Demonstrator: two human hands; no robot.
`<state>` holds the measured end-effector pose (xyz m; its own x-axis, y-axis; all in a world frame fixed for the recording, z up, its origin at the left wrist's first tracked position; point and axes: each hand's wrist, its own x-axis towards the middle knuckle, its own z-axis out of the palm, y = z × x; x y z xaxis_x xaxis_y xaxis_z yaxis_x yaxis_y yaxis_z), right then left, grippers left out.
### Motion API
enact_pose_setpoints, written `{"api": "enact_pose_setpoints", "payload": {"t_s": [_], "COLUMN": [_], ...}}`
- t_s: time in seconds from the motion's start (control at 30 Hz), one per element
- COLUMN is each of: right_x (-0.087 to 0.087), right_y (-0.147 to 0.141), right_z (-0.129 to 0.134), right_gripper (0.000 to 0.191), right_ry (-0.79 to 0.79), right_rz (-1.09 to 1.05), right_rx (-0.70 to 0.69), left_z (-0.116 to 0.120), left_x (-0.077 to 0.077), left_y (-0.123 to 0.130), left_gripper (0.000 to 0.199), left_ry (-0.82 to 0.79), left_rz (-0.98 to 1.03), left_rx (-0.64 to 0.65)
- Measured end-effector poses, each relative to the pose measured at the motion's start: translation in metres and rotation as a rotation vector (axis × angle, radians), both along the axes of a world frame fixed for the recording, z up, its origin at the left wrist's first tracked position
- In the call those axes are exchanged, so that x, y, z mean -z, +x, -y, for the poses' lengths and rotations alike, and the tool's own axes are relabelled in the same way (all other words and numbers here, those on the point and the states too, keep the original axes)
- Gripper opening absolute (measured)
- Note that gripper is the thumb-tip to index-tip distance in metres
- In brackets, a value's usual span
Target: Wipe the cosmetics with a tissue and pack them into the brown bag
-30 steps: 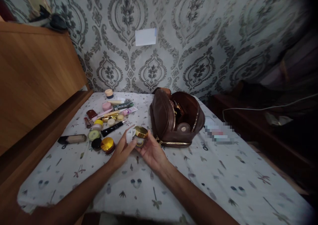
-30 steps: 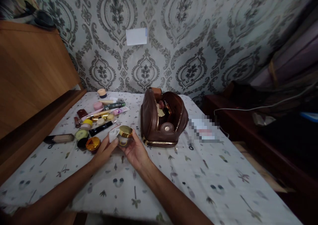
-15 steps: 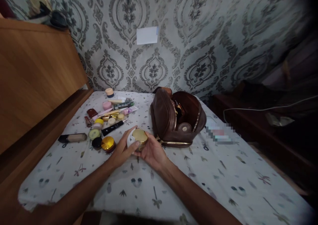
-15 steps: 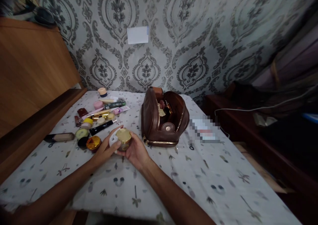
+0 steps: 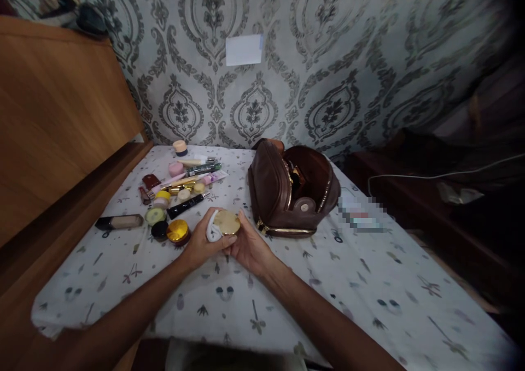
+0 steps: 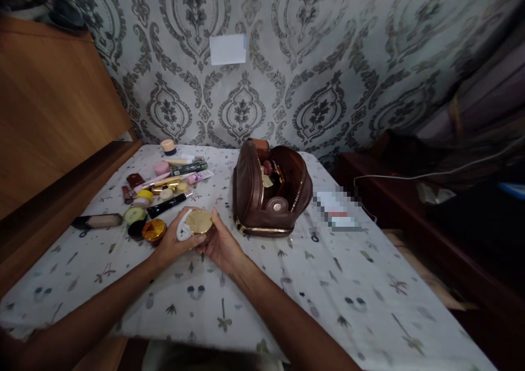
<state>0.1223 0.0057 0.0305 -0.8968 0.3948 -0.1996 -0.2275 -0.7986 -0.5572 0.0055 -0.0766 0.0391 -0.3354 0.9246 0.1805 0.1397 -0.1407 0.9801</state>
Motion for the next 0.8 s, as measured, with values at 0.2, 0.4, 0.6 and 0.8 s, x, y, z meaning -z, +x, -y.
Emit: {"api": "enact_pose_setpoints", "payload": {"t_s": [0.2, 0.4, 0.6, 0.8], "right_x": [-0.001, 0.006, 0.005, 0.003], "right_y": [0.001, -0.003, -0.002, -0.004], "right_z": [0.006, 0.004, 0.005, 0.005], "right_gripper": [0.033, 0.041, 0.036, 0.031], "right_ry": [0.058, 0.066, 0.046, 0.002], "right_rz": [-0.035, -0.015, -0.006, 0.036], "right_rx": [0.044, -0.030, -0.065, 0.007], "left_z": [-0.001, -0.002, -0.002, -0.001], "left_x": [0.000, -0.001, 0.000, 0.002], "left_y": [-0.006, -0.008, -0.011, -0.014], "left_gripper": [0.042, 0.043, 0.050, 0.051], "left_ry": [0.061, -0.024, -0.022, -0.016], "left_rz": [-0.018, 0.087, 0.203, 0.246], "left_rx": [-0.139, -0.263, -0.170, -0.002]}}
